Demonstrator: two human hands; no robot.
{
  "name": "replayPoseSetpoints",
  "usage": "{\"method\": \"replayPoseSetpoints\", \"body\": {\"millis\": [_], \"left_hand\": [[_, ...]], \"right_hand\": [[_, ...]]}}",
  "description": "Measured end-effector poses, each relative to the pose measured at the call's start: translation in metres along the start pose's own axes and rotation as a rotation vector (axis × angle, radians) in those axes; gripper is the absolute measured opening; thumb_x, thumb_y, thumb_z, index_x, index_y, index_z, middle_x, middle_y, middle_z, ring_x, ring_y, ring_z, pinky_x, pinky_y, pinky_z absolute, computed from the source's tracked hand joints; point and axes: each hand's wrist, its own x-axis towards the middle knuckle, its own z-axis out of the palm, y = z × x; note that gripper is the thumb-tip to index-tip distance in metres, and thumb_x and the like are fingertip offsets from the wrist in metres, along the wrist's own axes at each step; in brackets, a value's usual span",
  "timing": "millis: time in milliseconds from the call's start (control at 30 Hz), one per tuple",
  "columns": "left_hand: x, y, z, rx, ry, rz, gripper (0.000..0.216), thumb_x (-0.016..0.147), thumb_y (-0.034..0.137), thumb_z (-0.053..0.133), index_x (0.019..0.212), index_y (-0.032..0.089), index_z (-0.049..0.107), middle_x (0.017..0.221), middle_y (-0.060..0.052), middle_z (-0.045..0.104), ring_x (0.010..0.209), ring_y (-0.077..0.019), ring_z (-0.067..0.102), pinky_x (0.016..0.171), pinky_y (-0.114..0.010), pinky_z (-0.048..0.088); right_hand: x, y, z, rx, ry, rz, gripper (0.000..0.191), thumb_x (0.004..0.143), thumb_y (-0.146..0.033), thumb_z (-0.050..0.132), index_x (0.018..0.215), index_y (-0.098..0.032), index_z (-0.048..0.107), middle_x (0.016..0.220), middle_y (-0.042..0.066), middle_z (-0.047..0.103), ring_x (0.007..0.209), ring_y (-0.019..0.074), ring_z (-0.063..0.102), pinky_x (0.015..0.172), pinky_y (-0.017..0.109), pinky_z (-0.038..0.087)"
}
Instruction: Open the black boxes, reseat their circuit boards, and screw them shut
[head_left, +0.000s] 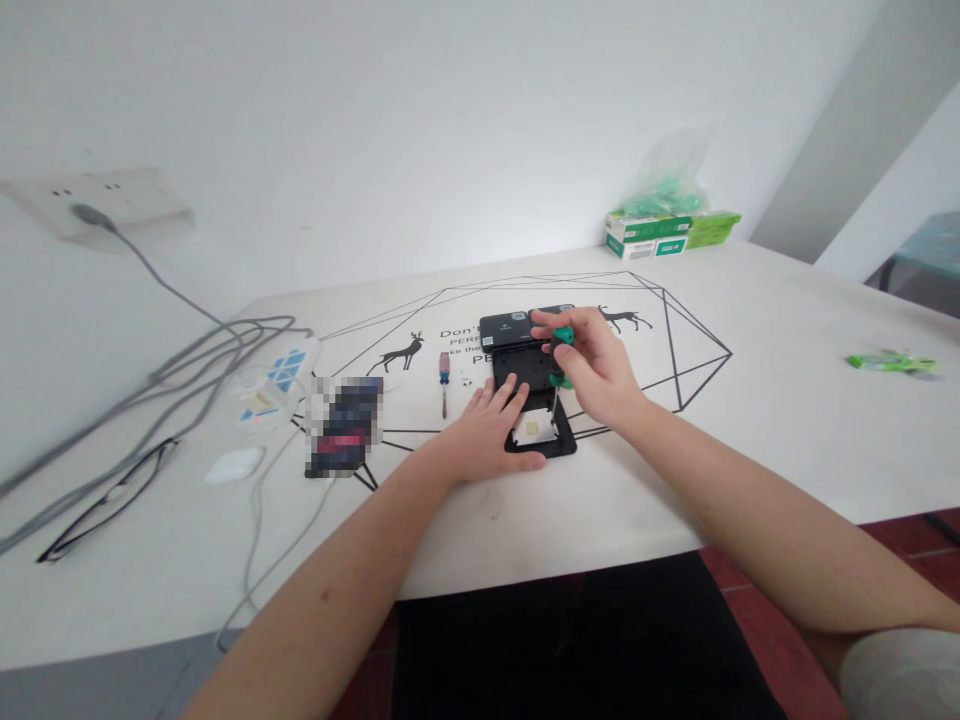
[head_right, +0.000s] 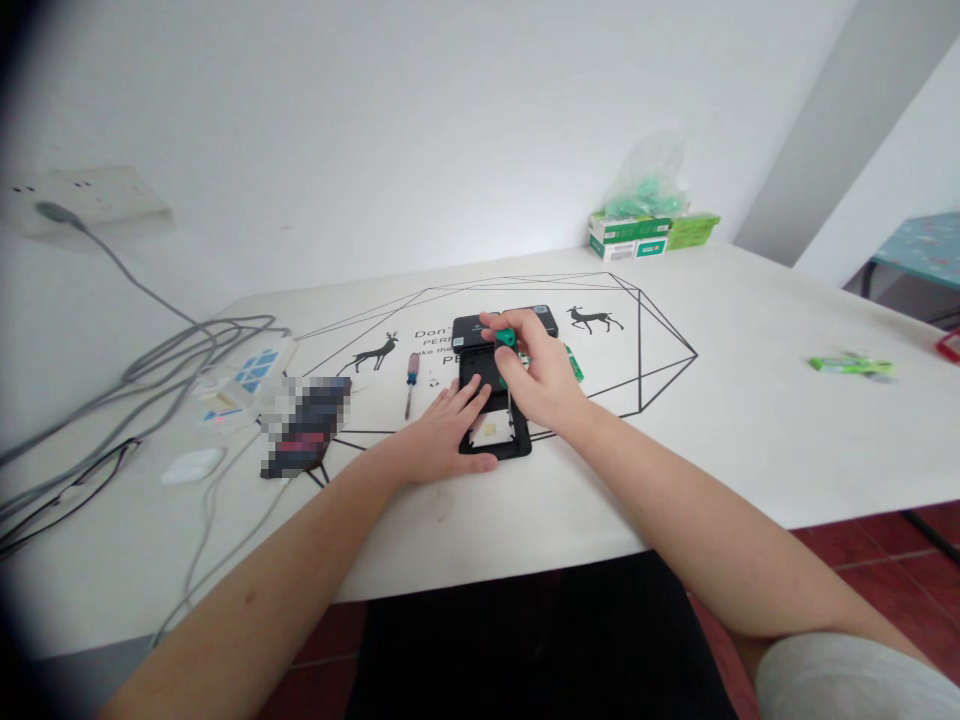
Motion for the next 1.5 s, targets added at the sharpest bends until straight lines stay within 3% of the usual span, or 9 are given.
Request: {"method": "replayPoseSetpoints", "body": {"millis": [100, 267, 467, 633, 767, 867, 1100, 1333, 1500], "left_hand": [[-0.0003, 0.0018, -0.0011, 0.006, -0.005, -0.007, 0.126, 0.090, 0.093, 0.046, 0.176, 0.012, 0.002, 0.180, -0.016, -0.014, 0.165, -0.0475, -0.011, 0.135, -0.056, 0.007], [0.0003, 0.0017, 0.0003, 0.013, 0.012, -0.007, 0.124, 0.091, 0.091, 0.049, 0.176, 0.013, 0.003, 0.180, -0.017, -0.012, 0.165, -0.0484, -0.008, 0.134, -0.057, 0.010], [0.0009, -0.0015, 0.0034, 0.003, 0.037, 0.011, 0.124, 0.091, 0.091, 0.048, 0.176, 0.014, 0.003, 0.180, -0.017, -0.010, 0.165, -0.0494, -0.008, 0.134, -0.060, 0.012], [0.0016, -0.0023, 0.0043, -0.002, 0.030, 0.008, 0.125, 0.090, 0.092, 0.048, 0.176, 0.013, 0.003, 0.180, -0.018, -0.010, 0.164, -0.0503, -0.008, 0.133, -0.062, 0.012], [0.0023, -0.0034, 0.0056, -0.004, 0.045, 0.023, 0.124, 0.091, 0.091, 0.049, 0.176, 0.012, 0.004, 0.180, -0.019, -0.009, 0.164, -0.0505, -0.008, 0.133, -0.062, 0.012], [0.0023, -0.0041, 0.0061, -0.008, 0.061, 0.030, 0.123, 0.091, 0.092, 0.049, 0.176, 0.013, 0.006, 0.180, -0.019, -0.007, 0.164, -0.0517, -0.006, 0.132, -0.062, 0.013], [0.0021, -0.0037, 0.0060, 0.002, 0.054, 0.020, 0.123, 0.091, 0.092, 0.049, 0.176, 0.014, 0.006, 0.181, -0.018, -0.008, 0.165, -0.0499, -0.006, 0.133, -0.060, 0.013], [0.0013, -0.0032, 0.0049, 0.010, 0.049, 0.018, 0.124, 0.090, 0.093, 0.046, 0.176, 0.014, 0.004, 0.181, -0.017, -0.008, 0.165, -0.0500, -0.006, 0.133, -0.060, 0.012], [0.0010, -0.0022, 0.0043, 0.007, 0.039, 0.021, 0.123, 0.091, 0.093, 0.046, 0.176, 0.014, 0.004, 0.180, -0.018, -0.009, 0.165, -0.0505, -0.007, 0.133, -0.061, 0.012]], "right_hand": [[0.0041, -0.0002, -0.0025, -0.136, 0.073, -0.139, 0.025, 0.098, -0.018, 0.051, 0.114, -0.028, 0.068, 0.130, 0.009, 0.069, 0.123, 0.0270, 0.067, 0.098, 0.049, 0.058], [0.0091, 0.0002, -0.0031, -0.261, 0.173, -0.241, 0.027, 0.099, -0.016, 0.048, 0.105, -0.025, 0.072, 0.106, 0.007, 0.068, 0.106, 0.0243, 0.067, 0.096, 0.048, 0.057], [0.0054, -0.0054, 0.0013, -0.113, 0.156, -0.018, 0.014, 0.099, -0.037, 0.064, 0.108, -0.027, 0.066, 0.117, 0.006, 0.080, 0.106, 0.0226, 0.077, 0.091, 0.043, 0.064], [0.0026, -0.0035, 0.0033, -0.093, 0.101, 0.085, 0.046, 0.082, -0.043, 0.086, 0.110, -0.029, 0.054, 0.124, 0.005, 0.081, 0.108, 0.0250, 0.080, 0.090, 0.045, 0.065], [0.0010, -0.0014, 0.0036, -0.042, 0.080, 0.092, 0.028, 0.093, -0.031, 0.069, 0.113, -0.029, 0.049, 0.132, 0.008, 0.077, 0.109, 0.0226, 0.080, 0.092, 0.043, 0.063], [0.0024, -0.0025, 0.0018, -0.088, 0.092, 0.034, 0.020, 0.095, -0.021, 0.057, 0.114, -0.028, 0.056, 0.138, 0.009, 0.073, 0.119, 0.0232, 0.075, 0.092, 0.043, 0.063], [0.0099, -0.0023, -0.0030, -0.294, 0.178, -0.156, 0.029, 0.095, -0.017, 0.049, 0.108, -0.025, 0.074, 0.111, 0.008, 0.074, 0.109, 0.0245, 0.070, 0.089, 0.043, 0.062], [0.0061, -0.0045, 0.0010, -0.136, 0.154, 0.104, 0.020, 0.099, -0.035, 0.059, 0.114, -0.027, 0.068, 0.116, 0.005, 0.079, 0.100, 0.0221, 0.077, 0.084, 0.041, 0.065], [0.0067, -0.0023, 0.0038, -0.124, 0.107, 0.201, 0.036, 0.087, -0.038, 0.075, 0.118, -0.029, 0.060, 0.125, 0.005, 0.077, 0.089, 0.0202, 0.076, 0.073, 0.038, 0.067]]}}
